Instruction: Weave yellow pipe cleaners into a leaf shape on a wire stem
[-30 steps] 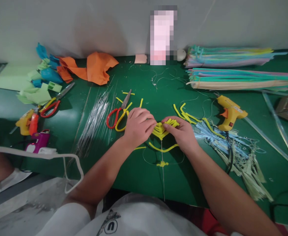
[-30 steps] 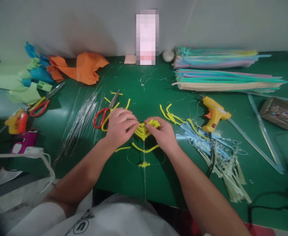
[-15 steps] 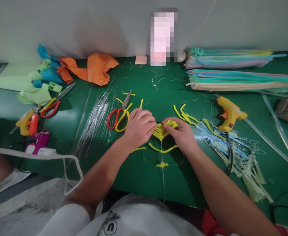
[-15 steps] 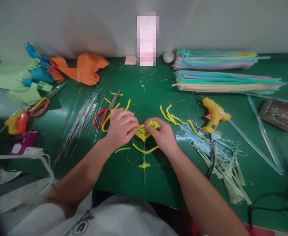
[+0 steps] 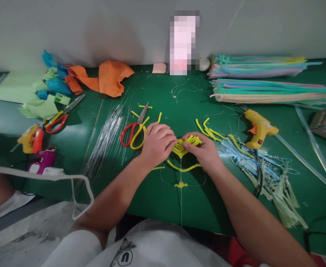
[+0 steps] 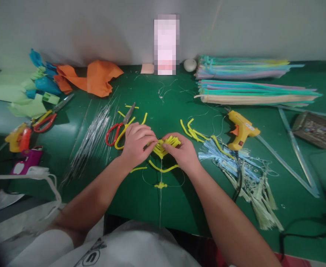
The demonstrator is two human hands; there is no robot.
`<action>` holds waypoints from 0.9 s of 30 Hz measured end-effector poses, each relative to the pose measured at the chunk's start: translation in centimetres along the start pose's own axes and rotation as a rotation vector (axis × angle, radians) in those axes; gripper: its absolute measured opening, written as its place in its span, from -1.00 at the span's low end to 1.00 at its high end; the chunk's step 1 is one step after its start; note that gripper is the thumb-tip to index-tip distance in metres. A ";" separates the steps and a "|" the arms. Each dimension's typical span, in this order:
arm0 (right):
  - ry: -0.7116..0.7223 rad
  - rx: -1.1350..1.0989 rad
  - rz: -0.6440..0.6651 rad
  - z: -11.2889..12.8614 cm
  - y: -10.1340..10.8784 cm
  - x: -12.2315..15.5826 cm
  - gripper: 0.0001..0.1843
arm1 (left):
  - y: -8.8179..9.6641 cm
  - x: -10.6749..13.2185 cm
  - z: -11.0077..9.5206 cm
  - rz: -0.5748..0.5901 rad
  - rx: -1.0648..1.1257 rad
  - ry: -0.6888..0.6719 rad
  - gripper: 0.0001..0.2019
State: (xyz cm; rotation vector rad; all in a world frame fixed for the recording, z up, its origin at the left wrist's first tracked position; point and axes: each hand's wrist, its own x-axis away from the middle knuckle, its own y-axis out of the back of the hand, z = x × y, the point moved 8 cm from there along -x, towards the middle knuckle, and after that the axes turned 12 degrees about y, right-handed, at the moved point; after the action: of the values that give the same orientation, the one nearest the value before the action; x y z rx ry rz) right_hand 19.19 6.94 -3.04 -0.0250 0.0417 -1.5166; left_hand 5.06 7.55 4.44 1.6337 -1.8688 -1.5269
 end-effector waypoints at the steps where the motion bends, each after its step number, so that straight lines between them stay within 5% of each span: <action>1: -0.002 0.001 -0.001 0.0 0.0 0.0 -0.73 | 0.0 0.1 -0.1 -0.010 -0.006 -0.005 -0.92; 8: -0.008 0.048 -0.015 0.3 0.0 0.0 -0.78 | 0.1 0.4 -0.6 -0.020 -0.012 -0.042 -0.92; 20: 0.052 0.058 -0.061 0.3 0.4 -0.1 -0.82 | -0.2 0.3 0.4 -0.046 0.098 0.084 -0.92; 27: -0.044 0.113 -0.081 0.1 0.6 -0.1 -0.79 | -0.3 0.4 0.3 -0.052 0.152 0.091 -0.93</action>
State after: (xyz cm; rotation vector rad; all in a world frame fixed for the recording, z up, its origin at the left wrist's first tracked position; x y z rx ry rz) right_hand 19.77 7.04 -2.96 0.0313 -0.0812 -1.5963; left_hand 4.87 7.49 3.87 1.7986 -1.9497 -1.3345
